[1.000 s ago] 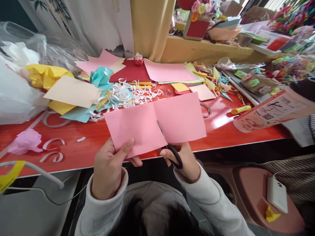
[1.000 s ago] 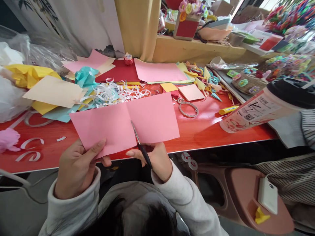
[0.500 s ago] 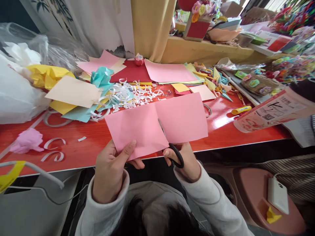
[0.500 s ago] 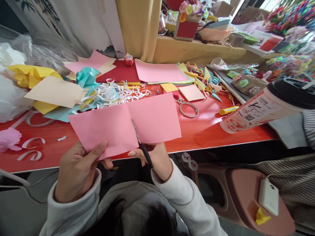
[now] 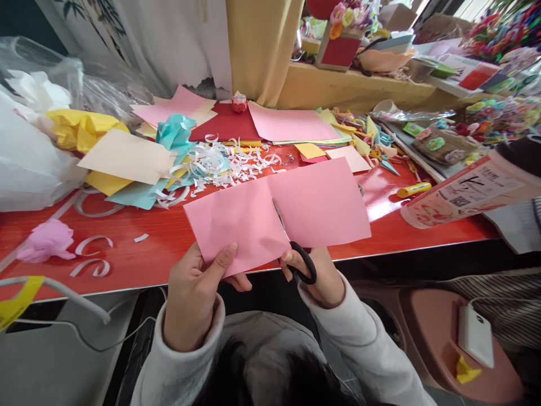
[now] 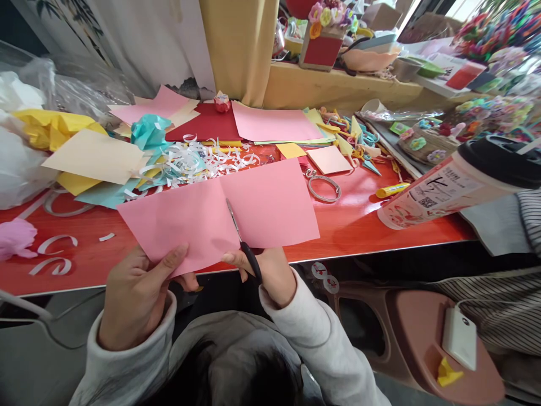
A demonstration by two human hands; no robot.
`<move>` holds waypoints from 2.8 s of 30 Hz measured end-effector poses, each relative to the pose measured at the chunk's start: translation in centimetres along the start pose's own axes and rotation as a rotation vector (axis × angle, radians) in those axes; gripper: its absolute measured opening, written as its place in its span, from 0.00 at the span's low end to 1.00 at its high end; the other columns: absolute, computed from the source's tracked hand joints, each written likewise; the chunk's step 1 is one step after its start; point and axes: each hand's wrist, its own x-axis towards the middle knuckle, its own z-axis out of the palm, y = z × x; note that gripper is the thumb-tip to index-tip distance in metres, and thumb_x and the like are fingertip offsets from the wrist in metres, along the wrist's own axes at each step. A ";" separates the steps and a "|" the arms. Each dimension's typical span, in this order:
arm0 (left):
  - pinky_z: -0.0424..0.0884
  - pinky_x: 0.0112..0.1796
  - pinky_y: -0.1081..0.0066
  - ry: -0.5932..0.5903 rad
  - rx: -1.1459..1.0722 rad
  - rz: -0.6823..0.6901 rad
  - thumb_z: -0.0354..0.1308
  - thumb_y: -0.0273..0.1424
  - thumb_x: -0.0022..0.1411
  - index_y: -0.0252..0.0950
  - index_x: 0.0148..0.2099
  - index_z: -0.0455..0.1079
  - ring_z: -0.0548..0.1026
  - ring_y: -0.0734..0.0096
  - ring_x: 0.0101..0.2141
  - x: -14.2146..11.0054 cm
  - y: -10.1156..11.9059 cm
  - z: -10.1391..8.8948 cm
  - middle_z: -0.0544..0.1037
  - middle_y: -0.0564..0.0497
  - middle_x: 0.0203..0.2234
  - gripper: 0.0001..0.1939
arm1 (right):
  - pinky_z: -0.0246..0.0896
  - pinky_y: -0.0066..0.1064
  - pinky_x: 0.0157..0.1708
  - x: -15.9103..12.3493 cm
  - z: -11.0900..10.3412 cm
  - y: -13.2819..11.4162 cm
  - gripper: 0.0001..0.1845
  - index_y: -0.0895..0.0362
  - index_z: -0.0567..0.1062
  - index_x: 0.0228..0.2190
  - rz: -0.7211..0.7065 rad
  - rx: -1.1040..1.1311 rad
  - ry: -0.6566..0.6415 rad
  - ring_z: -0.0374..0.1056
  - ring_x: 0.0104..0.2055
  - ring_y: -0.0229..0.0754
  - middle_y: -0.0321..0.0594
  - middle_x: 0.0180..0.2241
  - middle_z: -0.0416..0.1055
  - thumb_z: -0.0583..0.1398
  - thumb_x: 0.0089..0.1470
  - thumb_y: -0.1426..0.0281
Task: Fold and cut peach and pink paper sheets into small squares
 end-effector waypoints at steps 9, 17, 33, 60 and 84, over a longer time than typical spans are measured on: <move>0.72 0.21 0.71 0.012 0.035 0.024 0.57 0.30 0.58 0.33 0.34 0.67 0.73 0.71 0.17 0.0 -0.3 -0.1 0.75 0.55 0.14 0.05 | 0.50 0.27 0.21 0.3 -0.1 0.6 0.26 0.58 0.60 0.09 0.032 0.004 0.013 0.54 0.15 0.30 0.29 0.10 0.55 0.62 0.47 0.60; 0.72 0.20 0.71 0.016 0.025 -0.002 0.58 0.31 0.57 0.32 0.34 0.67 0.73 0.71 0.16 0.2 -0.4 -0.1 0.75 0.54 0.13 0.06 | 0.51 0.27 0.20 0.5 0.2 0.2 0.27 0.57 0.60 0.08 0.090 -0.039 0.050 0.53 0.14 0.31 0.29 0.09 0.54 0.63 0.45 0.56; 0.75 0.37 0.63 0.037 0.256 -0.100 0.65 0.41 0.43 0.35 0.42 0.71 0.76 0.55 0.38 1.4 0.6 -1.9 0.79 0.46 0.37 0.23 | 0.45 0.26 0.12 1.3 0.4 -0.3 0.24 0.57 0.61 0.09 0.163 -0.062 0.085 0.51 0.10 0.29 0.28 0.08 0.55 0.65 0.40 0.57; 0.68 0.46 0.66 -0.782 0.480 0.166 0.59 0.27 0.50 0.45 0.42 0.75 0.74 0.64 0.45 10.2 4.1 -0.2 0.78 0.51 0.42 0.16 | 0.44 0.23 0.09 2.2 -2.7 -1.4 0.18 0.56 0.66 0.12 0.239 -0.113 -0.327 0.53 0.11 0.30 0.28 0.09 0.57 0.66 0.39 0.61; 0.71 0.39 0.71 -0.700 0.404 0.012 0.63 0.26 0.45 0.43 0.43 0.74 0.75 0.63 0.43 10.1 4.0 -0.3 0.79 0.52 0.40 0.19 | 0.45 0.23 0.11 2.5 -4.0 -1.8 0.20 0.55 0.65 0.14 0.190 -0.223 -0.472 0.54 0.12 0.30 0.28 0.10 0.57 0.62 0.44 0.56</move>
